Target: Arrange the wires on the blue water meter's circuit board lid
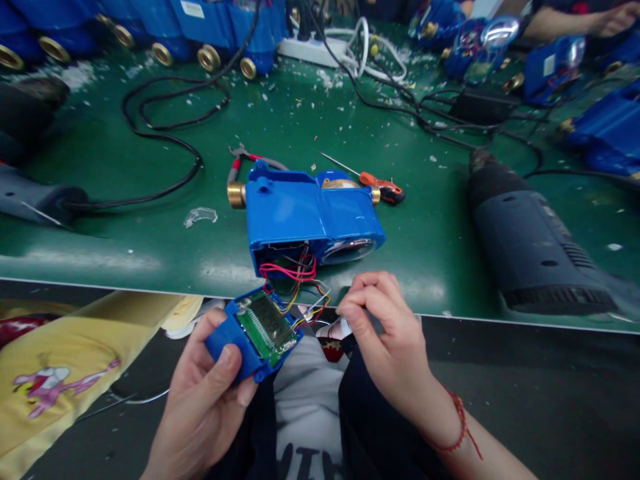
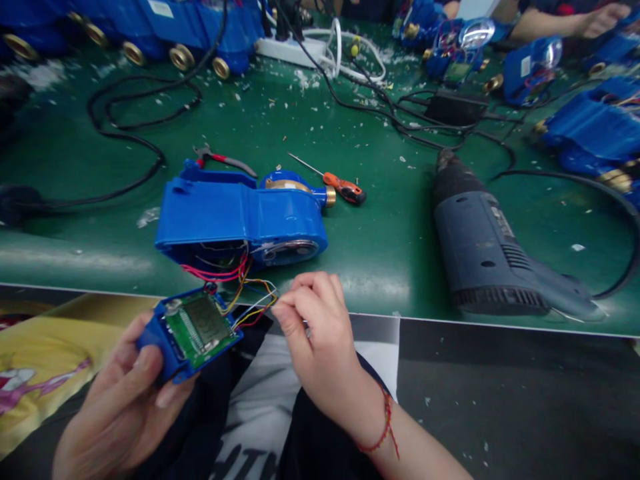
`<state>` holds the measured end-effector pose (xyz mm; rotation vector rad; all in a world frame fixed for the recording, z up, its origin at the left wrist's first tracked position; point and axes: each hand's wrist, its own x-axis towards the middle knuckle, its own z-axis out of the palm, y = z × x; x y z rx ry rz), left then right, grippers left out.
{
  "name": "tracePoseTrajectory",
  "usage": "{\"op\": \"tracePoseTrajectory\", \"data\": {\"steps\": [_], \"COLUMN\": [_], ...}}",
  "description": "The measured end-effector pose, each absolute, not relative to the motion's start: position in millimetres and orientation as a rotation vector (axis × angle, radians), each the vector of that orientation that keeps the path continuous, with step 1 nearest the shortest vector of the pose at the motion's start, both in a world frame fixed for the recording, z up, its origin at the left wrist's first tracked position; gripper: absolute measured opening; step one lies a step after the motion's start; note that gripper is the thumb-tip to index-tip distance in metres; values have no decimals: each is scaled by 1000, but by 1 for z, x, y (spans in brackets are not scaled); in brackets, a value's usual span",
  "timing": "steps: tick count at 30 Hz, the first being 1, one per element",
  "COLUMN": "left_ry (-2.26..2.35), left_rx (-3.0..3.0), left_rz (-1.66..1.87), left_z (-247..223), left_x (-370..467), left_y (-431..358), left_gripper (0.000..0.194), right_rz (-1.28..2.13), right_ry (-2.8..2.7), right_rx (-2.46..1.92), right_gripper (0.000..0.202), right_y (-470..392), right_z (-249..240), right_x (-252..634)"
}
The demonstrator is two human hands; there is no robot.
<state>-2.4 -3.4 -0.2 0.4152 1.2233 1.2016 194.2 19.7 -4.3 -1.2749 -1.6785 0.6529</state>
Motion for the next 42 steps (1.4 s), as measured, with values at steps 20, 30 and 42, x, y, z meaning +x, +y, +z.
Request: {"op": "tracePoseTrajectory", "data": {"steps": [20,30,42], "left_ry": [1200,1215,1275], "left_rx": [510,471,353], "left_rz": [1156,1146,1223], "left_z": [-4,0,7], "left_x": [-5,-1,-1], "left_y": [-5,-8,-2], "left_gripper": [35,40,46], "right_rz": [262,344,543], "right_ry": [-1913,-1873,-1444], "right_rx": [-1251,-1303,-1320], "right_gripper": [20,12,20], "right_y": [17,14,16], "right_z": [-27,-24,-13], "right_x": [161,158,186]}}
